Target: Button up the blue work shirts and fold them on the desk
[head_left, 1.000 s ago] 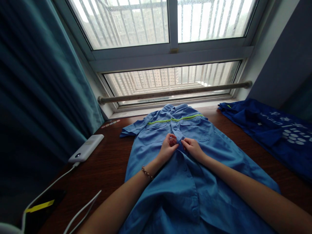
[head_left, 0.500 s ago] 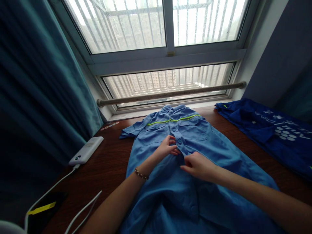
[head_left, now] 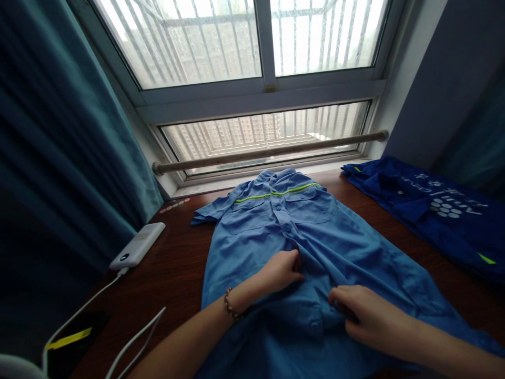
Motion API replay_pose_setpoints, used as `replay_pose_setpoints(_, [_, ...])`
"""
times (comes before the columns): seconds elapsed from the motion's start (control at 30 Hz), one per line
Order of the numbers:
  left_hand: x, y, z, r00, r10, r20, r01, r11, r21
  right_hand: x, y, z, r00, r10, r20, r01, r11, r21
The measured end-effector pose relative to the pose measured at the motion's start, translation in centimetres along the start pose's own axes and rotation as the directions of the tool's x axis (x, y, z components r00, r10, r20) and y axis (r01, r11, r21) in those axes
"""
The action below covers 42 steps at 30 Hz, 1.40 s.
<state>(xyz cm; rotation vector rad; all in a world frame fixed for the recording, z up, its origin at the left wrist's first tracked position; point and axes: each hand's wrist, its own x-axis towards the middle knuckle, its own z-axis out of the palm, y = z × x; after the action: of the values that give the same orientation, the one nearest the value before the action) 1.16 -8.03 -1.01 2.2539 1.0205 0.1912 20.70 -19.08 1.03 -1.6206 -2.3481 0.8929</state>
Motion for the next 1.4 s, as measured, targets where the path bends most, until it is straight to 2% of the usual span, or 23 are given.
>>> replay_pose_setpoints(0.13, [0.7, -1.5, 0.8, 0.999, -0.017, -0.038, 0.011, 0.987, -0.158, -0.9, 0.2, -4.5, 0.999, -0.024, -0.027, 0.027, 0.994, 0.108])
replay_pose_setpoints(0.2, [0.8, -2.0, 1.1, 0.999, -0.022, -0.031, 0.014, 0.969, -0.245, -1.9, 0.2, -6.5, 0.999, -0.039, 0.017, 0.036, 0.988, 0.149])
replay_pose_setpoints(0.27, [0.8, -2.3, 1.5, 0.999, -0.027, -0.044, 0.011, 0.945, -0.327, -2.9, 0.2, -7.8, 0.987, -0.08, 0.139, 0.056, 0.984, 0.168])
replay_pose_setpoints(0.37, [0.5, -2.1, 1.9, 0.993, -0.025, -0.112, -0.016, 0.937, -0.349, -3.5, 0.1, -8.4, 0.925, -0.131, 0.356, 0.081, 0.985, 0.151])
replay_pose_setpoints(0.4, [0.5, -2.0, 2.1, 0.99, -0.027, -0.14, -0.021, 0.944, -0.329, -3.3, 0.0, -8.2, 0.918, -0.126, 0.377, 0.078, 0.987, 0.14])
replay_pose_setpoints(0.43, [0.4, -1.9, 2.2, 0.986, -0.028, -0.165, -0.024, 0.952, -0.304, -2.8, -0.1, -7.8, 0.929, -0.112, 0.353, 0.069, 0.989, 0.133])
replay_pose_setpoints(0.53, [0.2, -1.5, 2.4, 0.976, -0.023, -0.218, -0.03, 0.971, -0.236, 0.0, -0.5, -5.9, 0.993, -0.053, 0.103, 0.038, 0.989, 0.145])
replay_pose_setpoints(0.63, [-0.1, -1.1, 2.1, 0.967, -0.015, -0.254, -0.032, 0.983, -0.18, 3.8, -1.2, -3.3, 0.991, 0.011, -0.136, 0.003, 0.995, 0.099])
replay_pose_setpoints(0.7, [-0.4, -0.9, 1.8, 0.965, -0.021, -0.262, -0.021, 0.987, -0.157, 6.0, -1.3, -1.8, 0.982, 0.044, -0.183, -0.046, 0.999, -0.009])
replay_pose_setpoints(0.77, [-0.8, -0.8, 1.3, 0.966, -0.034, -0.258, -0.005, 0.989, -0.148, 7.6, -1.0, -0.6, 0.985, 0.065, -0.161, -0.083, 0.991, -0.106])
replay_pose_setpoints(0.83, [-1.0, -0.7, 1.0, 0.969, -0.051, -0.241, 0.01, 0.986, -0.168, 8.7, -0.3, 0.0, 0.991, 0.063, -0.114, -0.076, 0.991, -0.107])
replay_pose_setpoints(0.97, [-1.0, -1.0, 1.4, 0.989, -0.083, -0.122, 0.026, 0.912, -0.409, 9.9, 1.3, 0.1, 0.998, 0.017, -0.063, -0.007, 0.988, 0.155])
replay_pose_setpoints(1.07, [-0.6, -1.5, 2.0, 0.994, -0.098, -0.038, 0.057, 0.809, -0.585, 10.2, 2.0, -0.1, 0.997, 0.081, -0.014, -0.065, 0.884, 0.464])
replay_pose_setpoints(1.17, [-0.4, -1.8, 2.4, 0.995, -0.1, -0.03, 0.058, 0.773, -0.631, 10.3, 2.2, 0.2, 0.986, 0.153, 0.059, -0.145, 0.646, 0.75])
replay_pose_setpoints(1.23, [-0.4, -1.9, 2.4, 0.993, -0.107, -0.048, 0.052, 0.768, -0.638, 10.3, 2.1, 0.6, 0.988, 0.153, 0.029, -0.11, 0.554, 0.825])
replay_pose_setpoints(1.4, [-0.5, -1.5, 2.3, 0.988, -0.156, 0.0, 0.111, 0.701, -0.704, 10.4, 2.1, 1.7, 0.987, 0.133, -0.085, -0.011, 0.595, 0.804])
